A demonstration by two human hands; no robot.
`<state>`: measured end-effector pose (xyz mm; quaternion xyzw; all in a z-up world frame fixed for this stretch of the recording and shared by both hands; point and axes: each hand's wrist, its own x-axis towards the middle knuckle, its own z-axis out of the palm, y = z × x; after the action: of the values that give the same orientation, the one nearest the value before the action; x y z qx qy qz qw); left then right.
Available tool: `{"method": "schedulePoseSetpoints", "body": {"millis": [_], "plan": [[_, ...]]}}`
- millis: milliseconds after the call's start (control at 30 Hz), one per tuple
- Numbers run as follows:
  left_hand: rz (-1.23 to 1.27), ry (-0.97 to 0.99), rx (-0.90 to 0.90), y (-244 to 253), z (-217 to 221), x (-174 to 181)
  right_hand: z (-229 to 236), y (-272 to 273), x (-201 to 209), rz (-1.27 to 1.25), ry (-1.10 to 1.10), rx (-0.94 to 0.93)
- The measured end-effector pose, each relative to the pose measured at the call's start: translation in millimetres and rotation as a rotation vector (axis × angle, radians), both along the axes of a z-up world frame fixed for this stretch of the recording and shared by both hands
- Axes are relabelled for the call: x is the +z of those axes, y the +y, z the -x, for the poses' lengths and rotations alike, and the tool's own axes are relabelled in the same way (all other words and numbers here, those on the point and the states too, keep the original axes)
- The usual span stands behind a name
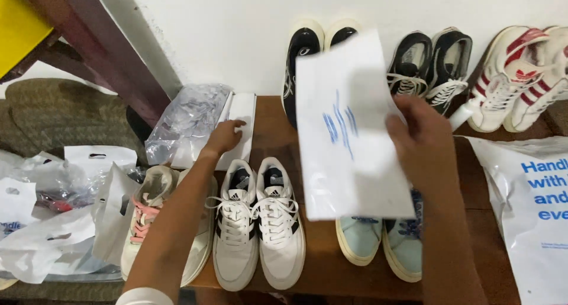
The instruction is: The person places two pairs of sneakers into white plastic shipping bags on a wooden table. First, a pair of dark grey sneakers is placed into a bag and the bag is folded closed. Then, a pair of light blue sneakers is placed into a second bag and folded. Several other pairs of shoes remain on the table throughout the process.
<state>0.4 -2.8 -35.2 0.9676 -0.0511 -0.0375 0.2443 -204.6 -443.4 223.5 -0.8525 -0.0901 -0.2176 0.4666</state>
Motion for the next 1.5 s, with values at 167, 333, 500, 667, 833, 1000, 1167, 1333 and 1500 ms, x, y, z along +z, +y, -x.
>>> {"method": "schedulePoseSetpoints", "body": {"millis": [167, 333, 500, 667, 833, 1000, 1167, 1333, 1500], "plan": [[0.007, -0.176, 0.197, 9.6, 7.4, 6.1, 32.7, -40.0, -55.5, -0.214, 0.144, -0.066], [0.339, -0.363, 0.077, -100.3, 137.8, 133.5, 50.9, -45.4, -96.1, -0.396, 0.348, -0.083], [0.628, -0.153, -0.166, -224.8, 262.0, 148.8, 55.3, -43.9, -111.6, -0.448, 0.379, -0.002], [0.823, 0.072, -0.149, -275.3, 316.9, 193.6, 54.3, -25.0, -120.5, -0.488, 0.439, 0.112], [0.781, -0.024, 0.046, -283.1, 314.8, 196.6, 38.7, 10.1, -154.9, -0.750, 0.442, 0.363], [0.894, -0.179, 0.090, -232.1, 305.0, 167.8, 36.4, 14.6, -151.4, -0.727, 0.435, 0.359], [0.932, -0.199, 0.219, -178.3, 326.4, 201.5, 38.3, 7.3, -131.9, -0.716, 0.428, 0.342], [0.961, -0.345, 0.504, -69.0, 320.4, 172.8, 42.8, -6.7, -124.1, -0.649, 0.380, 0.240], [0.900, -0.384, 0.556, -2.8, 321.4, 149.9, 52.6, 6.2, -127.3, -0.554, 0.394, 0.218]]}}
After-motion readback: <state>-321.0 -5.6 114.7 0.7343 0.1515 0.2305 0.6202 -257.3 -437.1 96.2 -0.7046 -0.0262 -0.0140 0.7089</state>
